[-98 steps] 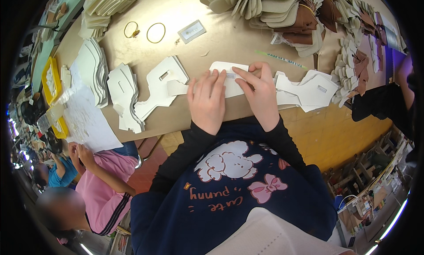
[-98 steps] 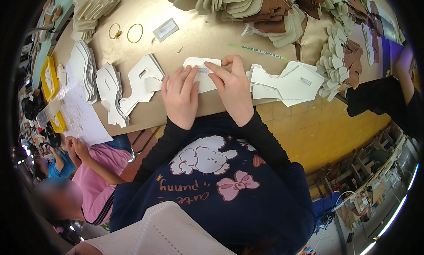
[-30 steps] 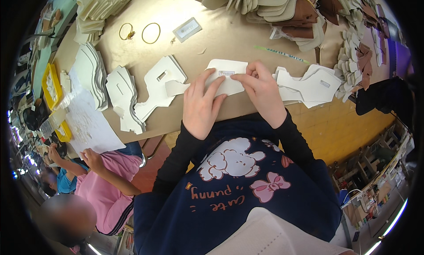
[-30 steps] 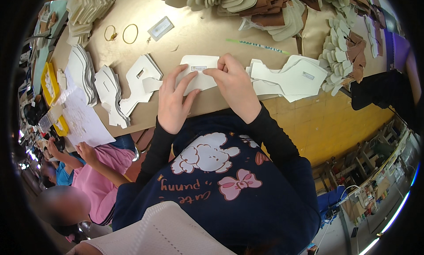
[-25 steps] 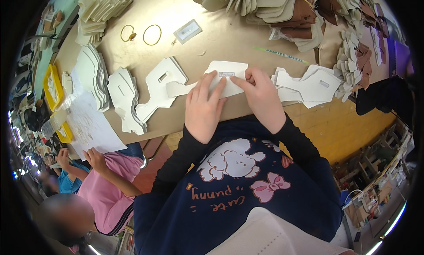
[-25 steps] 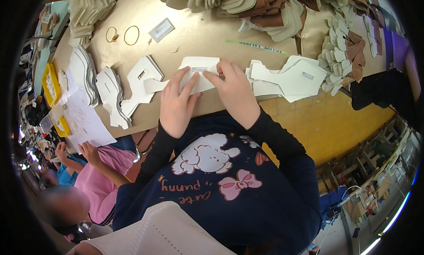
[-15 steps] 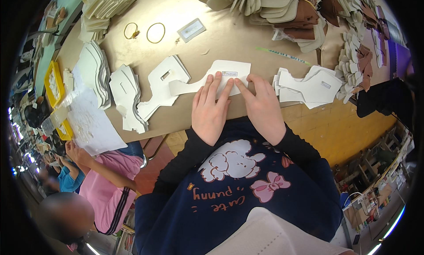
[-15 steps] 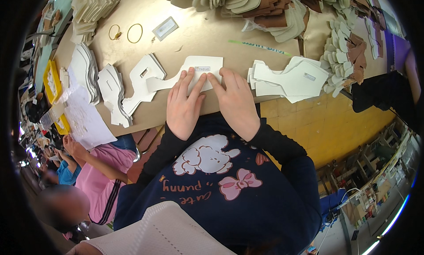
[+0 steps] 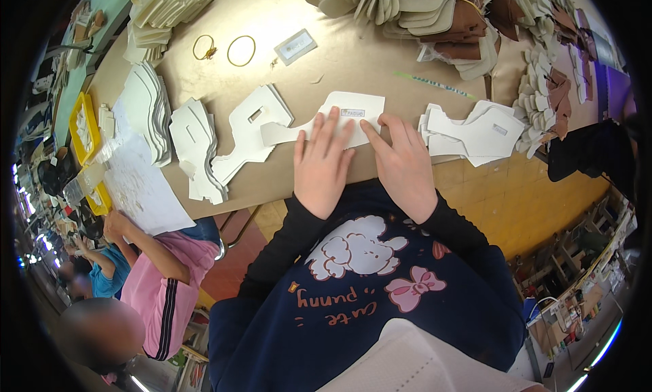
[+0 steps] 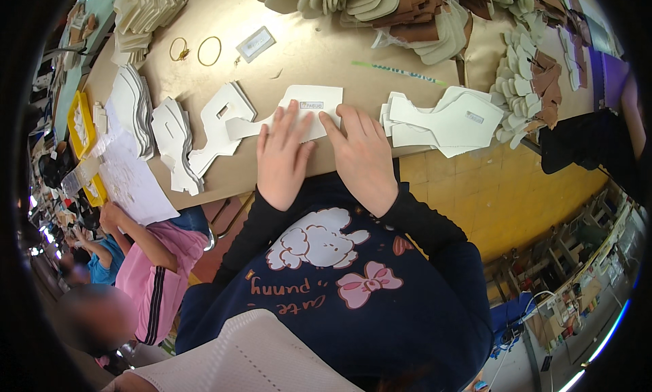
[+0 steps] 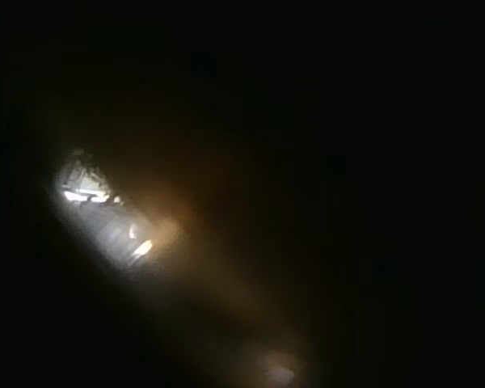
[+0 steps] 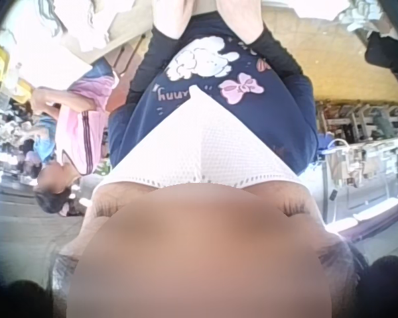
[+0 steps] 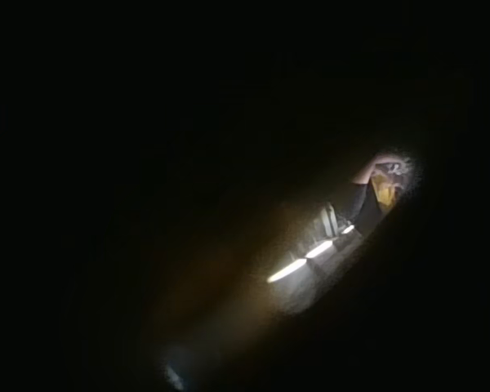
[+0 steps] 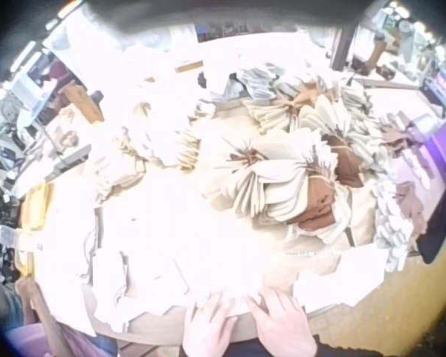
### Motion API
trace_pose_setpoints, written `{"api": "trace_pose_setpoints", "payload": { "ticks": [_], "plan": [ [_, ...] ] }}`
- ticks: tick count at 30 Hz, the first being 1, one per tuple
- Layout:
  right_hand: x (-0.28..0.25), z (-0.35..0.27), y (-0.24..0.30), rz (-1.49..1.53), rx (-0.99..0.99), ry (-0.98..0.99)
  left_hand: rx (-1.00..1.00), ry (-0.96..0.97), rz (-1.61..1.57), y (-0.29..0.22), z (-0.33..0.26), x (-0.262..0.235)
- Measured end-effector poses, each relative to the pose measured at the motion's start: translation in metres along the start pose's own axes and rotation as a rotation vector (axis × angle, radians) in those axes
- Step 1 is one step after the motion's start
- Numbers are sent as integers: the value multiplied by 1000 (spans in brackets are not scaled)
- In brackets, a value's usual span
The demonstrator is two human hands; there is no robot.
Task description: The person repeatedly picks up small white labels and places them onto white shoe-shaped paper cutouts on a table. They peel the backing from each label, align it on a cutout, and press it down before moving to the next item. The process continues with multiple cutouts and labels throughout the clip.
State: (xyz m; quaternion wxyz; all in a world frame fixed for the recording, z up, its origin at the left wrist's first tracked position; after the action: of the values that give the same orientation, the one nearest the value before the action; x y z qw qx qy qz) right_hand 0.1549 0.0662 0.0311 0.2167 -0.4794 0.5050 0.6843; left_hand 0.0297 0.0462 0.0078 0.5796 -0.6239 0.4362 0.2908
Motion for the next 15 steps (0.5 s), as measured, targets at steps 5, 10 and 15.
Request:
{"api": "trace_pose_setpoints", "payload": {
  "ticks": [5, 10, 15],
  "plan": [
    [2, -3, -1, 19, 2, -14, -114, -256, -90, 22, 14, -22],
    [5, -2, -1, 6, -3, -26, -167, -290, -206, 26, 25, -27],
    [5, -1, 0, 4, -5, -16, -233, -301, -321, 34, 35, -27]
  ]
}}
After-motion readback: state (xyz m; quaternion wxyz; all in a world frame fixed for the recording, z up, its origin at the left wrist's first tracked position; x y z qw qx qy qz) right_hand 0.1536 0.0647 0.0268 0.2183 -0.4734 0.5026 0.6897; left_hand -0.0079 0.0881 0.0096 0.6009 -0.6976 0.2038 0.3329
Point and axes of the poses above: each hand's wrist, its own z-axis towards the middle knuckle, its own x-axis out of the palm, y = z × x, the point moved 8 cm from there along z, towards the middle knuckle, and after that the axes turned 4 degrees about -x, right-handed, at the moved point
